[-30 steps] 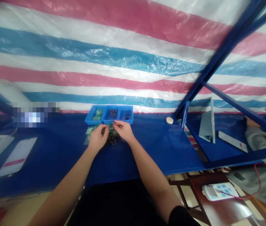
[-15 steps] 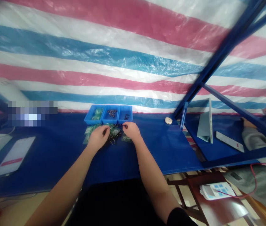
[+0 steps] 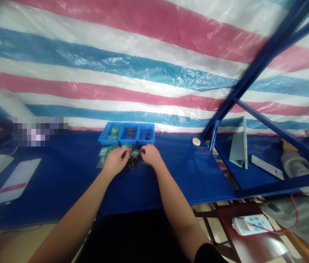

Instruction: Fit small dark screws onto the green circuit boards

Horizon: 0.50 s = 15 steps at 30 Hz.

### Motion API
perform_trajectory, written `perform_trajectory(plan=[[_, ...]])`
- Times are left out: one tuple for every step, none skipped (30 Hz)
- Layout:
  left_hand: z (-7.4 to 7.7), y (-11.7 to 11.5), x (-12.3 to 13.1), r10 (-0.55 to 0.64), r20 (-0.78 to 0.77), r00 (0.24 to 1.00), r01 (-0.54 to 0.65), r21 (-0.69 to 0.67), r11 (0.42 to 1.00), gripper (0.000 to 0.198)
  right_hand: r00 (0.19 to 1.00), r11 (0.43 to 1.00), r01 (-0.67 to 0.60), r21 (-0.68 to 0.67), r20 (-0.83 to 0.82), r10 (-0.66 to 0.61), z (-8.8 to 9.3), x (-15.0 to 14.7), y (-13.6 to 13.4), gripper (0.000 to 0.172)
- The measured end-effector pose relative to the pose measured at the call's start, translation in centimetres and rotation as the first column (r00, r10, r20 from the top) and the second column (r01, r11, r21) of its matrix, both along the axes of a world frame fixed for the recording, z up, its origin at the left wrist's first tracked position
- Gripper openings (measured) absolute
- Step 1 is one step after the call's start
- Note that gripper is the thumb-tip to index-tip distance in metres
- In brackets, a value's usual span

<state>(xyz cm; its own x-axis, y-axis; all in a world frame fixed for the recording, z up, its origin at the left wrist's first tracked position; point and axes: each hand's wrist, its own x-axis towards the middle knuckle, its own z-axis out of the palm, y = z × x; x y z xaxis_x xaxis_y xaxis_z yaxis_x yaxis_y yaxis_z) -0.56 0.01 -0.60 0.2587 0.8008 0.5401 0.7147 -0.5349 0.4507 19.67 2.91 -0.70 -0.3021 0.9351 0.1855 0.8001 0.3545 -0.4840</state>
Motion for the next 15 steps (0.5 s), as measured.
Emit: perform_trajectory(plan=[[0.0,0.0,0.0,0.0,0.002,1.0,0.0,0.002,1.0,0.023,1.0,1.0,0.014,0.007,-0.004,-0.014,-0.1,0.0,0.0,0.018],[0.0,0.0,0.0,0.002,0.001,1.0,-0.002,0.002,1.0,0.023,1.0,1.0,0.026,0.015,-0.014,-0.026,-0.1,0.0,-0.1,0.018],[0.0,0.0,0.0,0.006,-0.002,1.0,-0.006,0.0,1.0,0.023,0.999,0.999,0.039,0.025,-0.03,-0.038,-0.1,0.0,-0.1,0.018],[0.0,0.0,0.0,0.01,-0.006,1.0,-0.01,-0.001,1.0,0.023,0.997,0.998,0.052,0.034,-0.053,-0.05,0.0,0.0,-0.1,0.018],[-0.1,0.0,0.0,0.013,-0.009,1.0,-0.013,-0.001,1.0,0.023,0.994,0.997,0.069,0.043,-0.087,-0.066,0.0,0.0,-0.1,0.017],[-0.1,0.0,0.0,0.012,-0.012,1.0,-0.012,0.002,1.0,0.023,0.987,0.995,0.088,0.051,-0.137,-0.08,0.1,0.0,-0.1,0.018],[-0.1,0.0,-0.1,0.008,-0.015,1.0,-0.008,0.007,1.0,0.023,0.976,0.993,0.101,0.06,-0.2,-0.087,0.1,0.0,0.0,0.019],[-0.1,0.0,-0.1,0.003,-0.019,1.0,-0.002,0.013,1.0,0.023,0.959,0.992,0.105,0.069,-0.271,-0.083,0.2,0.0,0.0,0.022],[-0.1,0.0,-0.1,-0.003,-0.024,1.0,0.004,0.02,1.0,0.023,0.936,0.992,0.101,0.077,-0.345,-0.068,0.2,-0.1,0.1,0.024],[-0.2,0.1,-0.1,-0.007,-0.031,0.999,0.008,0.027,1.0,0.023,0.909,0.993,0.087,0.083,-0.414,-0.045,0.3,-0.3,0.1,0.026],[-0.2,0.1,0.0,-0.011,-0.039,0.999,0.012,0.034,0.999,0.022,0.88,0.994,0.069,0.085,-0.475,-0.02,0.3,-0.5,0.1,0.027],[-0.2,0.1,0.0,-0.017,-0.046,0.999,0.019,0.038,0.999,0.023,0.85,0.996,0.049,0.079,-0.527,0.0,0.4,-0.8,0.1,0.026],[-0.2,0.1,0.1,-0.026,-0.05,0.998,0.028,0.039,0.999,0.023,0.816,0.997,0.032,0.065,-0.577,0.011,0.4,-1.1,0.1,0.024],[-0.2,0.1,0.1,-0.037,-0.051,0.998,0.039,0.037,0.999,0.025,0.777,0.999,0.023,0.042,-0.629,0.009,0.4,-1.4,0.0,0.022],[-0.2,0.0,0.2,-0.049,-0.049,0.998,0.051,0.032,0.998,0.027,0.734,1.0,0.013,0.015,-0.679,0.001,0.4,-1.7,-0.1,0.021]])
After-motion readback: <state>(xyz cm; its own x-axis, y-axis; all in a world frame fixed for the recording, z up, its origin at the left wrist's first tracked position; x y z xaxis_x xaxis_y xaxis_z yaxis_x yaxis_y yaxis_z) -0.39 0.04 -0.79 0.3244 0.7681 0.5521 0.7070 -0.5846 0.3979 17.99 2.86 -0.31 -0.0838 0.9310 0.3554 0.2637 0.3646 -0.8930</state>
